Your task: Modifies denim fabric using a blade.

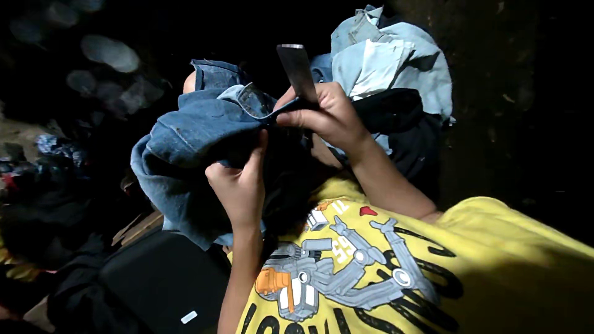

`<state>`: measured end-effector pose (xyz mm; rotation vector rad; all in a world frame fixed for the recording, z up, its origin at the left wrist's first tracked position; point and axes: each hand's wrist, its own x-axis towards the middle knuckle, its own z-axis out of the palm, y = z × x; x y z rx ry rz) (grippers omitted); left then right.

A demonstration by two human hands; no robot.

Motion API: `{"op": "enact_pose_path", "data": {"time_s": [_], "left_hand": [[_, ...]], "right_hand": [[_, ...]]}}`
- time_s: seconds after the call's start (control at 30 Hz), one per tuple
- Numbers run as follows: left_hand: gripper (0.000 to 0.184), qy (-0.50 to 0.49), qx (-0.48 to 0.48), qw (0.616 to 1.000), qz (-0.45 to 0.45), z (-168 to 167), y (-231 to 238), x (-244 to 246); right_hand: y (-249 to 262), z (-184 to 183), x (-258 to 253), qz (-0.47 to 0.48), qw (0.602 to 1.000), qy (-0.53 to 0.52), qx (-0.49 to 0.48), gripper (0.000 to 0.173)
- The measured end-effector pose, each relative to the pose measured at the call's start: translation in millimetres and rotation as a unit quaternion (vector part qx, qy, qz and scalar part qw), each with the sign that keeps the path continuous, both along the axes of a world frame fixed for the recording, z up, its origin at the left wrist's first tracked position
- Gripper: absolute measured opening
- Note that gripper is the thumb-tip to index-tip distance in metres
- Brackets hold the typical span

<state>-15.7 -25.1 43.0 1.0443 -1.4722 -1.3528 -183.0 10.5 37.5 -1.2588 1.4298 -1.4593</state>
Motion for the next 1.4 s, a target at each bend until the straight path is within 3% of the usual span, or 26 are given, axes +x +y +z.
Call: {"op": "enact_pose_path", "data": {"time_s": [0.07, 0.13, 0.23, 0.33, 0.37, 0.47, 0.57, 0.7, 0.8, 0.87, 1.1, 1.27, 1.4], "left_hand": [[0.015, -0.005, 0.02, 1.0, 0.004, -5.8, 1.0, -1.7], [0.022, -0.009, 0.047, 0.999, 0.014, -11.2, -0.3, -3.9], [0.032, -0.007, 0.07, 0.997, 0.039, -11.1, 0.6, -8.3], [0.031, -0.018, 0.05, 0.998, 0.039, -10.2, 1.5, -10.7], [0.026, -0.026, 0.041, 0.998, 0.029, -10.0, 2.4, -9.5], [0.013, -0.007, 0.021, 1.0, 0.01, -9.3, 1.1, -8.0], [0.016, 0.035, 0.057, 0.998, 0.018, -1.8, 1.4, -8.9], [0.017, 0.106, 0.19, 0.975, 0.052, 8.1, 8.9, -17.1], [0.021, 0.149, 0.268, 0.95, 0.065, 11.0, 11.3, -20.1], [0.02, 0.164, 0.288, 0.941, 0.065, 13.2, 12.4, -19.9], [0.014, 0.154, 0.328, 0.93, 0.068, 17.0, 16.1, -22.2], [0.009, 0.19, 0.341, 0.92, 0.036, 19.1, 15.3, -18.1], [0.011, 0.19, 0.342, 0.92, 0.032, 20.4, 17.1, -17.4]], "right_hand": [[-6.0, -5.7, -4.1, 0.005, 0.997, -0.066, 0.047, 0.006], [-8.4, -13.0, -7.0, -0.01, 0.997, -0.024, 0.068, 0.006], [3.7, -15.3, -10.9, -0.097, 0.988, 0.114, 0.036, 0.036], [28.8, 6.4, -4.6, -0.06, 0.994, 0.09, 0.013, 0.074], [37.0, 14.4, 3.8, -0.03, 0.997, 0.07, 0.031, 0.076], [42.8, 14.9, 25.8, 0.008, 0.994, 0.099, 0.053, 0.07], [40.1, 1.9, 36.1, -0.024, 0.989, 0.131, 0.07, 0.067], [39.0, -8.0, 41.7, -0.034, 0.998, 0.01, 0.05, 0.062], [34.8, -12.3, 43.9, -0.061, 0.997, -0.051, -0.005, 0.043], [34.1, -12.2, 40.8, -0.064, 0.997, -0.031, -0.015, 0.041], [39.1, -16.3, 41.4, -0.091, 0.993, 0.066, 0.02, 0.068], [36.9, -21.3, 38.8, -0.126, 0.979, 0.15, -0.054, 0.05], [33.7, -23.7, 40.3, -0.111, 0.987, 0.096, -0.068, 0.041]]}}
